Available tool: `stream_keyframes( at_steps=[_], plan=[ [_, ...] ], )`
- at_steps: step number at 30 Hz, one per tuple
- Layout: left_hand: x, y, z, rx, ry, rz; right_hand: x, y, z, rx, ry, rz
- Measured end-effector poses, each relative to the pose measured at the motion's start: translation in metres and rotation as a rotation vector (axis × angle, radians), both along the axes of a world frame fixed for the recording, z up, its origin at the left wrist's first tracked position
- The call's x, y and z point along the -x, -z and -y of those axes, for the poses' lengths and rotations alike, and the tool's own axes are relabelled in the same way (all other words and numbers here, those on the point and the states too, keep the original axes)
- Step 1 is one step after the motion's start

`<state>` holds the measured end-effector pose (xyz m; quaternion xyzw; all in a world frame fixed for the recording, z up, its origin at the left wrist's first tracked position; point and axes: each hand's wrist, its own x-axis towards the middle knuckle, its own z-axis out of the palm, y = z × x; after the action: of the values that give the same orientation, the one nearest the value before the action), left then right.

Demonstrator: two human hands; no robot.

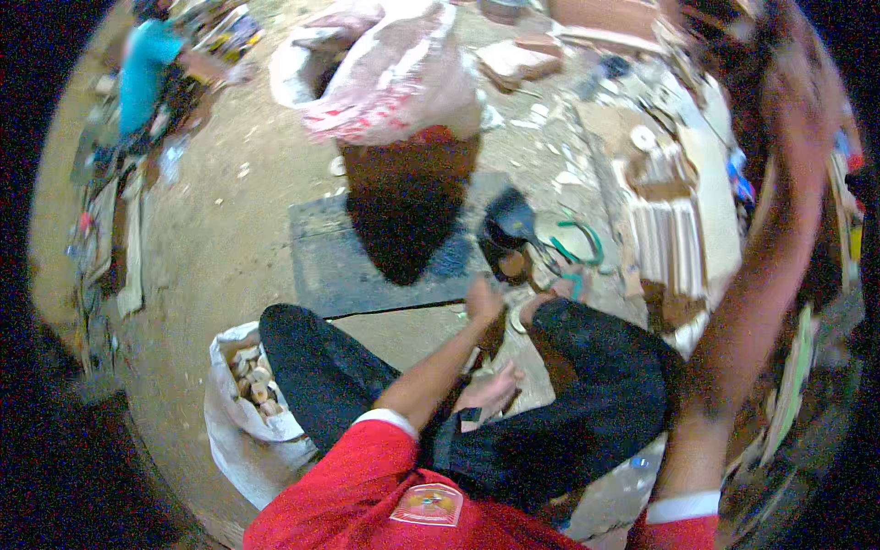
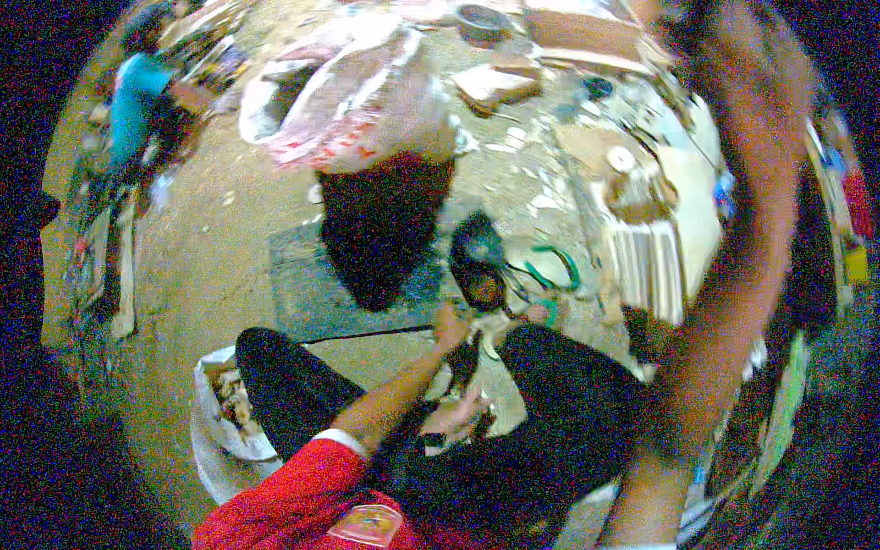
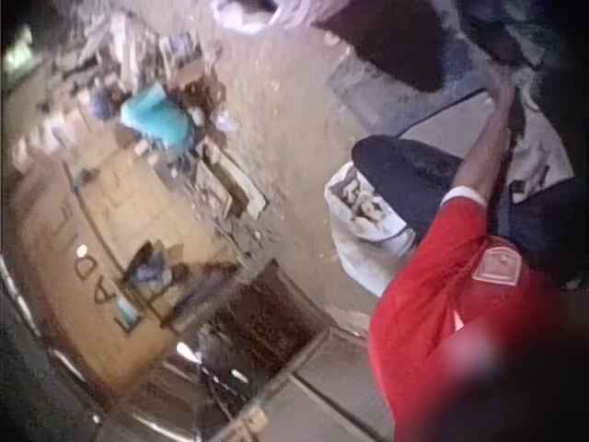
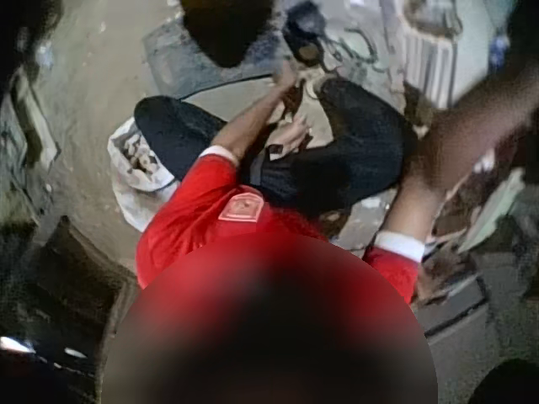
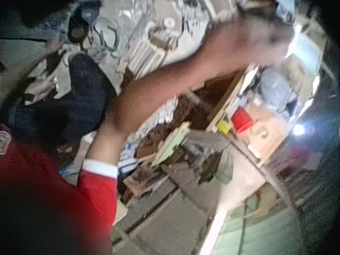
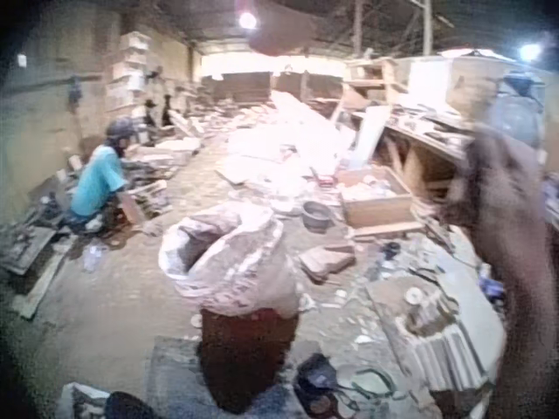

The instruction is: The person sits on the floor and repeatedly picks up small cylindrical wooden spools from a white sack. They mount each spool on a thin metal rod and use a paintbrush to apply black paint to the spool's surface. After painting, the person removes the spool from the rod and places it into a large sack nearby.

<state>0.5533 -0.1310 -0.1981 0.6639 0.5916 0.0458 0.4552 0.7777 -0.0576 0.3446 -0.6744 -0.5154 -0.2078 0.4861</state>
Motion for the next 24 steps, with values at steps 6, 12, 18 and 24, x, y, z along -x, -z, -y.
stream_keyframes(
  at_steps=[6, 12, 18, 24],
  plan=[
    [-0.048, 0.038, 0.006, 0.082, -0.231, -0.194, -0.021, -0.011, -0.005, -0.040, -0.483, 0.082],
    [-0.016, 0.034, 0.002, 0.066, -0.109, -0.066, -0.024, -0.009, 0.012, 0.226, 0.350, 0.339],
    [-0.030, 0.014, -0.017, 0.250, -0.149, -0.069, -0.016, -0.009, 0.008, -0.020, -0.092, -0.257],
    [-0.064, 0.015, 0.004, 0.056, -0.355, -0.039, -0.045, -0.010, 0.007, -0.392, 0.089, -0.121]
  ],
)
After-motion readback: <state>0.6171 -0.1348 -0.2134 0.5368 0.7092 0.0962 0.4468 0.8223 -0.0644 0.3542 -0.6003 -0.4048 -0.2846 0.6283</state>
